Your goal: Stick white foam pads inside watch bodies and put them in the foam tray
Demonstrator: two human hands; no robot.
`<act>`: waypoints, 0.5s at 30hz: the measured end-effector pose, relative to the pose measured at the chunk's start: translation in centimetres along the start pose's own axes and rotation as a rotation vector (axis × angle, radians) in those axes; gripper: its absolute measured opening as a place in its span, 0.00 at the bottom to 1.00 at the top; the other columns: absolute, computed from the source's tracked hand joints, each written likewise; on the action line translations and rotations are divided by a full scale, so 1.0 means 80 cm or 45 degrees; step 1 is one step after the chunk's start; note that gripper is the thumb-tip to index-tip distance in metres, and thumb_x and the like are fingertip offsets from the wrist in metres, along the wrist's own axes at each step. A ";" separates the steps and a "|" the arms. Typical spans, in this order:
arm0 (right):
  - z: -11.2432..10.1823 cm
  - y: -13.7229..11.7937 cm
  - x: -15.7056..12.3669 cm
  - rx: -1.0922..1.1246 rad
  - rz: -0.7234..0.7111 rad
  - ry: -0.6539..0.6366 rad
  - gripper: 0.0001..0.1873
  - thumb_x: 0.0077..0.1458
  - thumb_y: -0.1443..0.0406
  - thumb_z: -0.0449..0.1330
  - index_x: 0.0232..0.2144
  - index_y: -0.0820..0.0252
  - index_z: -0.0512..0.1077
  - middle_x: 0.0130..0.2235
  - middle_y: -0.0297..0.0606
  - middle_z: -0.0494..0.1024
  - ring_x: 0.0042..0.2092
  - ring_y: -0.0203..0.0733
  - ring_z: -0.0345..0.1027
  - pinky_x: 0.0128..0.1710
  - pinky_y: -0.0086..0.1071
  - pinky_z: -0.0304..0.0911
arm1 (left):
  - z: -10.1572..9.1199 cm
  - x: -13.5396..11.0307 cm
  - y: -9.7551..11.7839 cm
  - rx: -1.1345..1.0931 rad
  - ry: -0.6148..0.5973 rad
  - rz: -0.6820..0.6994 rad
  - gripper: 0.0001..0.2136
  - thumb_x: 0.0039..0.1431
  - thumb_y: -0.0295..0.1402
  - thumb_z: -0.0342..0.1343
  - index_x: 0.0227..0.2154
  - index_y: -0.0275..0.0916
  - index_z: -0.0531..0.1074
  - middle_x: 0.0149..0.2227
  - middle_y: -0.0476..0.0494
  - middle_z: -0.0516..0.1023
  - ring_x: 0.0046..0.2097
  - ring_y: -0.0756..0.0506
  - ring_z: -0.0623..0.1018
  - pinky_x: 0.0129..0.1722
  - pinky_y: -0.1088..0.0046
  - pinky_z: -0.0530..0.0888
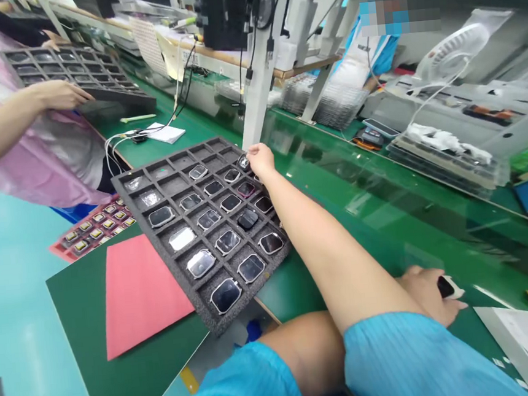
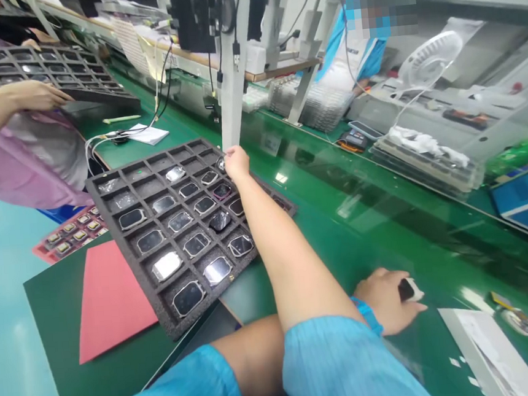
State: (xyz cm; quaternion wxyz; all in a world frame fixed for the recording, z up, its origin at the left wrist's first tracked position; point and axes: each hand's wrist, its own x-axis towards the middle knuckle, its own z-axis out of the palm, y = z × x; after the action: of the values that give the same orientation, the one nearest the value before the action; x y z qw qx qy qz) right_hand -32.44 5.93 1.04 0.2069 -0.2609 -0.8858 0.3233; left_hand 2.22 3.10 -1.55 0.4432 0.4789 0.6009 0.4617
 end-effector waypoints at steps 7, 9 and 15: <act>-0.015 -0.035 -0.052 -0.577 -0.293 -0.246 0.19 0.63 0.56 0.58 0.47 0.64 0.75 0.56 0.52 0.74 0.65 0.61 0.57 0.65 0.59 0.51 | -0.005 0.009 -0.001 -0.034 0.078 0.002 0.28 0.52 0.37 0.67 0.57 0.44 0.71 0.55 0.31 0.73 0.55 0.34 0.76 0.57 0.58 0.72; -0.047 -0.044 -0.078 -0.617 -0.363 -0.212 0.27 0.63 0.52 0.57 0.56 0.64 0.70 0.63 0.50 0.67 0.68 0.59 0.51 0.66 0.58 0.49 | -0.011 0.006 0.001 -0.057 0.095 0.022 0.24 0.52 0.33 0.68 0.53 0.39 0.74 0.52 0.33 0.75 0.54 0.36 0.76 0.56 0.57 0.72; -0.208 -0.007 -0.223 -0.585 -0.660 0.138 0.18 0.65 0.61 0.56 0.55 0.56 0.71 0.63 0.34 0.69 0.64 0.37 0.58 0.67 0.33 0.51 | -0.019 0.012 0.013 -0.464 0.068 -0.083 0.24 0.53 0.24 0.66 0.54 0.34 0.73 0.39 0.44 0.80 0.43 0.46 0.78 0.49 0.69 0.75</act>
State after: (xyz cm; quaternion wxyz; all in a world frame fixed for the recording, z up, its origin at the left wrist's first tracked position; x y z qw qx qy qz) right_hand -9.87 2.67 9.63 0.2646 -0.0839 -0.9600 0.0380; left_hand 0.74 3.93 -0.33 0.5211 0.3587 0.5341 0.5609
